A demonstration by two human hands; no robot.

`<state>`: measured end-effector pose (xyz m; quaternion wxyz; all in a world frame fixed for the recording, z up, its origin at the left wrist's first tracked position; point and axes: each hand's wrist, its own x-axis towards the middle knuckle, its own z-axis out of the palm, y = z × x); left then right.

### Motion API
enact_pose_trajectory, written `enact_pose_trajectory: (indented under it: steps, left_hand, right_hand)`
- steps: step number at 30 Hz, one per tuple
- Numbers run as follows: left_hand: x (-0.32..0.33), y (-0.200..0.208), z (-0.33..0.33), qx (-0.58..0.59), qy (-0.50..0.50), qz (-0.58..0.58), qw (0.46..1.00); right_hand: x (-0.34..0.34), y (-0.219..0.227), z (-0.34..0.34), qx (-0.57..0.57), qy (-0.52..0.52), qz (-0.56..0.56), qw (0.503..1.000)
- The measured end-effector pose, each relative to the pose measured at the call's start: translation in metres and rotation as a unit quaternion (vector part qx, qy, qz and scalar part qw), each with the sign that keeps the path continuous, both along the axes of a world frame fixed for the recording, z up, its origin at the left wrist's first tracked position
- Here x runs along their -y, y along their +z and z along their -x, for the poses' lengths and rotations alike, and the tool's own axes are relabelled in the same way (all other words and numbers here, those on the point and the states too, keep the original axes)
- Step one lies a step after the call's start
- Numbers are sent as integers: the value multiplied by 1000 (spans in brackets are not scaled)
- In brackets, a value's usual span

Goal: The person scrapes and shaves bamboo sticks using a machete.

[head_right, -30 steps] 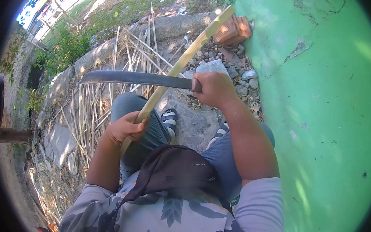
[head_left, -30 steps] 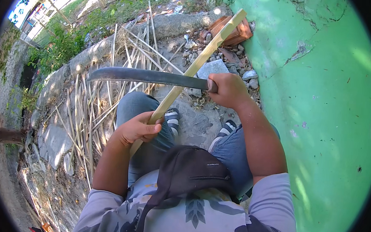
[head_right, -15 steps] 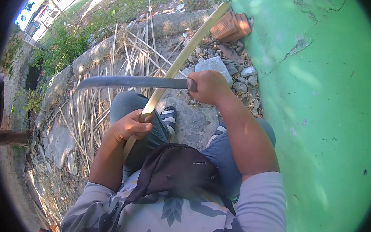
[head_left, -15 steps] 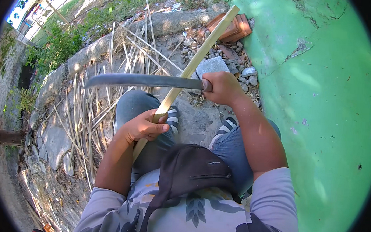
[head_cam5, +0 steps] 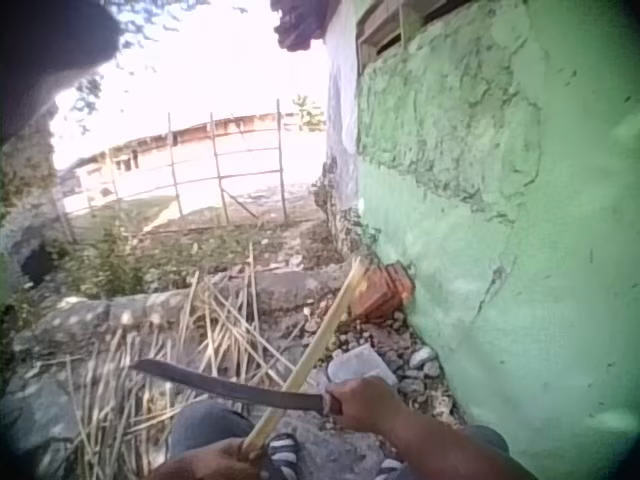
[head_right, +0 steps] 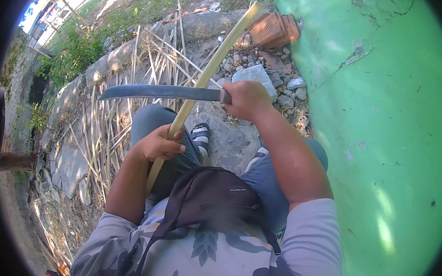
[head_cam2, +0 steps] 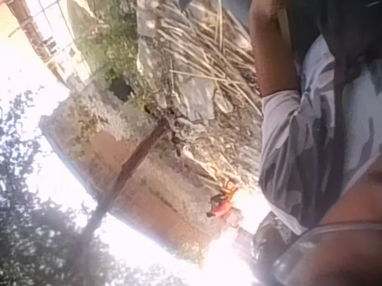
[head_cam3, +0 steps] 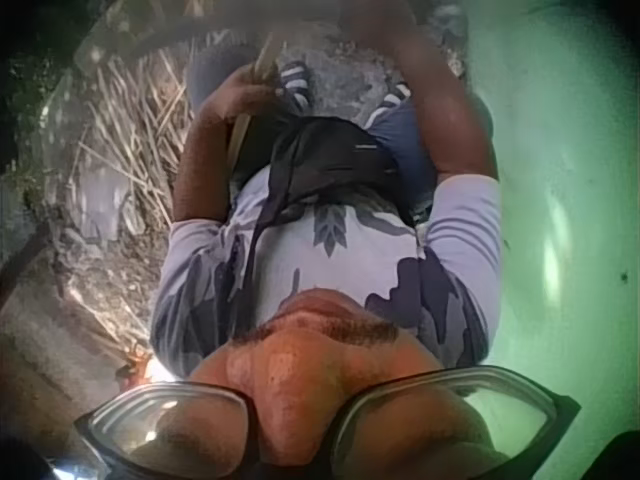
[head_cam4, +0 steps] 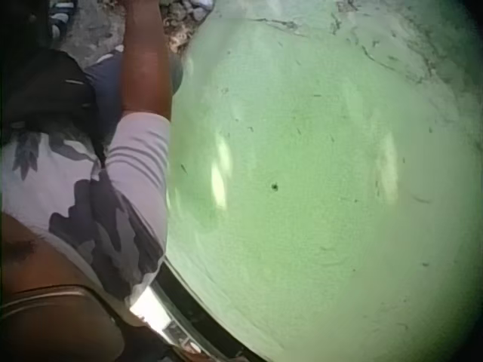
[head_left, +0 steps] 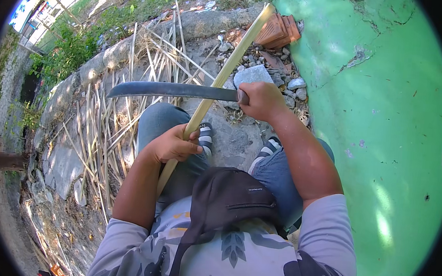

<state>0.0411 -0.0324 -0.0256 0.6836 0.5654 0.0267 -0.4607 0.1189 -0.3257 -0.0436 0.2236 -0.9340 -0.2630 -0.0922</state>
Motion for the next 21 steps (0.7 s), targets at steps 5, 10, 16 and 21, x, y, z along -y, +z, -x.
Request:
enact_pose_trajectory:
  steps: [5, 10, 16, 21]
  left_hand:
    - [2, 1, 1, 1, -6, 8, 1000]
    - [1, -4, -1, -8, 1, -6, 1000]
    - [2, 0, 1, -1, 6, 11, 1000]
    - [2, -4, 0, -1, 15, 18, 1000]
  right_hand:
    - [-11, -2, 2, 1, 19, -2, 1000]
    - [-12, -5, 5, -4, 14, -11, 1000]
    - [-12, -2, 1, -20, 28, 19, 999]
    - [-2, -3, 2, -37, -7, -6, 999]
